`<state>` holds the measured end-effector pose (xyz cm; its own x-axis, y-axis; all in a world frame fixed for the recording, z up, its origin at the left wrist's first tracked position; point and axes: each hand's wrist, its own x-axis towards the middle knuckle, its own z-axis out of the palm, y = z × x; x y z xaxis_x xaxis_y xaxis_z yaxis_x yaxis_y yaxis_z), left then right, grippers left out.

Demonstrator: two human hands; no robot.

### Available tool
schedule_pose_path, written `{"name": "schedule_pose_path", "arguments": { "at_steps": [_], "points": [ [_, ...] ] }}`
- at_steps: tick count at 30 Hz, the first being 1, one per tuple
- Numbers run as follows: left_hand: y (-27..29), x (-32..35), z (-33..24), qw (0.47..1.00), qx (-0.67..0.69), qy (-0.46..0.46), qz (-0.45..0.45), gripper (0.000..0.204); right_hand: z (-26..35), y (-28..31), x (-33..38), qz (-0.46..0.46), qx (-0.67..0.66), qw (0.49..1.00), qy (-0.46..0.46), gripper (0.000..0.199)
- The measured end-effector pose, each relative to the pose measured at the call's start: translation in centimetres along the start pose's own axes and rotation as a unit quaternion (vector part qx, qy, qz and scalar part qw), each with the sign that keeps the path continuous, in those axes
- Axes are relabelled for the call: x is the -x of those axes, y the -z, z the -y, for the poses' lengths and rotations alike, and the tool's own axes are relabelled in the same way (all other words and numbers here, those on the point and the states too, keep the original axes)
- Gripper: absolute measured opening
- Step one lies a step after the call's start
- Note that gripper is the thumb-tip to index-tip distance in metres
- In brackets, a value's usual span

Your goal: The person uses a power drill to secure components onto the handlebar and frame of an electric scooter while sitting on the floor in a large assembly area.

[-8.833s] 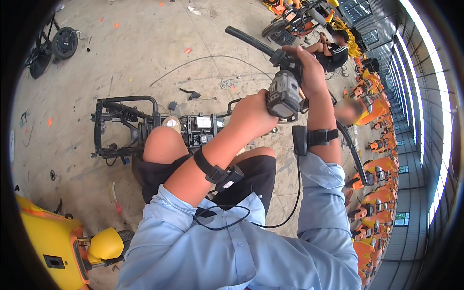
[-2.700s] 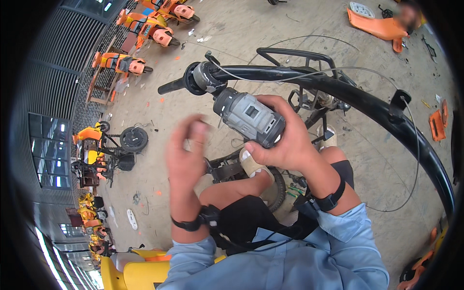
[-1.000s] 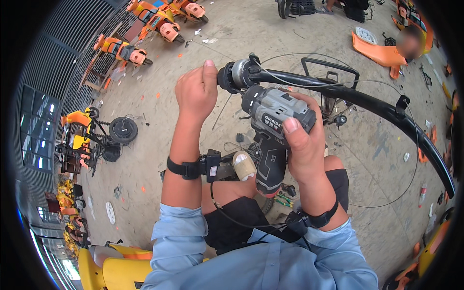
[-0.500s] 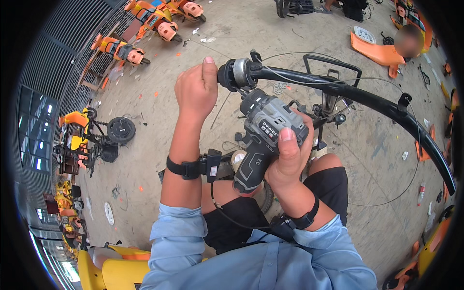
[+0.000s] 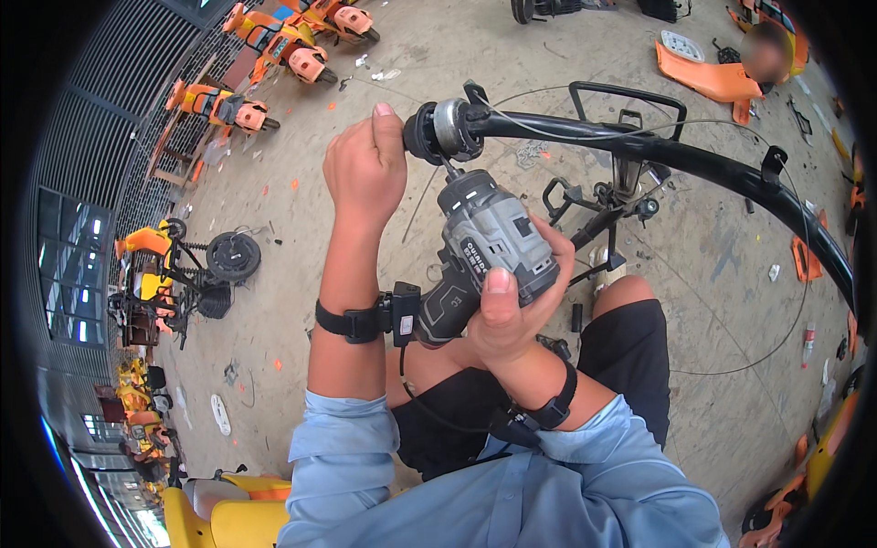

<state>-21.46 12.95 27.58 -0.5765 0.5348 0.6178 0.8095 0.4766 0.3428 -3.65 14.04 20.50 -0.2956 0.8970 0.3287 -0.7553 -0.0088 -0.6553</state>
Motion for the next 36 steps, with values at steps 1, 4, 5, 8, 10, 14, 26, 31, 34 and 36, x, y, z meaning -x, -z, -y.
{"name": "schedule_pose_path", "arguments": {
  "at_steps": [1,4,5,8,10,14,26,31,34,36],
  "points": [
    [0.0,0.0,0.0,1.0,0.001,-0.001,-0.005,0.052,-0.2,0.0,0.1,-0.001,0.004,1.0,0.01,0.07],
    [0.3,0.0,-0.2,1.0,0.012,-0.001,0.004,0.053,-1.1,-0.1,0.6,-0.009,0.005,1.0,0.022,0.072],
    [0.4,0.0,-0.2,0.999,0.023,0.014,0.022,0.053,-1.5,-0.1,0.6,-0.01,-0.005,0.999,0.038,0.072],
    [0.9,-0.1,0.2,0.993,0.076,0.048,0.078,0.053,-3.3,-0.4,0.6,-0.015,-0.021,0.996,0.089,0.074],
    [1.0,-0.3,0.7,0.982,0.138,0.057,0.119,0.052,-4.1,0.3,0.5,-0.01,-0.011,0.994,0.108,0.075],
    [1.7,-0.4,1.2,0.969,0.202,-0.024,0.139,0.053,-3.2,0.9,0.2,0.009,-0.01,0.997,0.071,0.075],
    [3.5,-1.0,-5.3,0.963,0.052,-0.244,0.106,0.075,1.9,10.9,-0.9,0.145,0.019,0.983,-0.114,0.067],
    [3.7,-1.6,-5.7,0.961,0.009,-0.254,0.109,0.063,-3.5,17.0,2.0,0.1,0.172,0.955,-0.219,0.056],
    [3.9,-2.5,-5.5,0.955,0.043,-0.26,0.132,0.061,-5.7,17.4,2.4,0.084,0.236,0.93,-0.269,0.05],
    [3.7,-2.6,-5.3,0.959,0.072,-0.226,0.155,0.063,-5.6,16.9,2.1,0.138,0.235,0.927,-0.257,0.051]
  ]
}}
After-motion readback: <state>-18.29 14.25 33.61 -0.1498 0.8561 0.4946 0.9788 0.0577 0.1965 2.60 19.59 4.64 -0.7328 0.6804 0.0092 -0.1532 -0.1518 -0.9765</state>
